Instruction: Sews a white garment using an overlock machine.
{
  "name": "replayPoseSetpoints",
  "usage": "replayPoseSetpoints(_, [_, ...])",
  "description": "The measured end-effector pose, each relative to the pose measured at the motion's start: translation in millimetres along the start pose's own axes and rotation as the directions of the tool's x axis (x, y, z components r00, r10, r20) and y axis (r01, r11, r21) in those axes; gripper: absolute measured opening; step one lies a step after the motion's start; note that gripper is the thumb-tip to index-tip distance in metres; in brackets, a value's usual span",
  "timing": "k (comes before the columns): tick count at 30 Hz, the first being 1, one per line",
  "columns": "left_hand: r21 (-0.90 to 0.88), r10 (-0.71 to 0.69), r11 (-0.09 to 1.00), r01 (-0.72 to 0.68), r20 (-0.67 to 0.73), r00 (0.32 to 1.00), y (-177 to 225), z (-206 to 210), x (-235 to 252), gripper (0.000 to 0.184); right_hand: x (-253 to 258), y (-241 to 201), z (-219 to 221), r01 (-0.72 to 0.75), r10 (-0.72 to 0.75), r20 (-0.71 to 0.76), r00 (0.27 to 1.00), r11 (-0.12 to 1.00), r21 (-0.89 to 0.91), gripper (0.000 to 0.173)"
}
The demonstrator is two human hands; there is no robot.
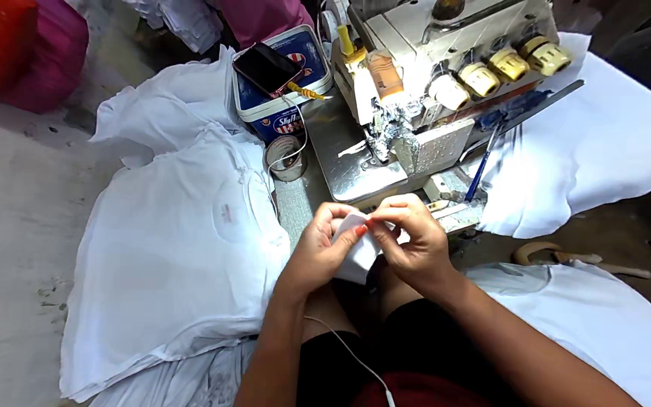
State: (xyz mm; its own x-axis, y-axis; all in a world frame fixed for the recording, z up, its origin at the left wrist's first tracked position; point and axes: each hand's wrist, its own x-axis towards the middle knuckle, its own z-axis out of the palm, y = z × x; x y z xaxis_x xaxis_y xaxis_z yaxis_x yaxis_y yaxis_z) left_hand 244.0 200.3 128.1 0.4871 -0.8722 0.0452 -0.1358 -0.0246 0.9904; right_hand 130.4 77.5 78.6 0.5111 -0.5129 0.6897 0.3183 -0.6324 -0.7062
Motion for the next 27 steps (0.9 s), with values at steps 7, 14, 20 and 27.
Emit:
replayPoseSetpoints(7, [0.626,0.148,0.777,-0.065,-0.081,0.986,21,7,59,0.04,14,2,4,-0.35,0.373,-0.257,0.892,0.927,0.132,0.014])
replayPoseSetpoints(14, [0.687,0.033,0.724,0.068,-0.133,0.991,30,15,83,0.042,29,12,3,-0.515,0.577,-0.259,0.774,0.813,0.273,0.021])
replayPoseSetpoints(20, [0.694,0.054,0.715,0.079,-0.167,0.984,29,18,90,0.044,36,16,4,-0.549,0.609,-0.285,0.74,0.792,0.266,0.02])
replayPoseSetpoints(27, [0.736,0.006,0.639,0.223,-0.295,0.955,28,11,107,0.047,37,19,3,-0.524,0.565,-0.28,0.776,0.825,0.213,0.018])
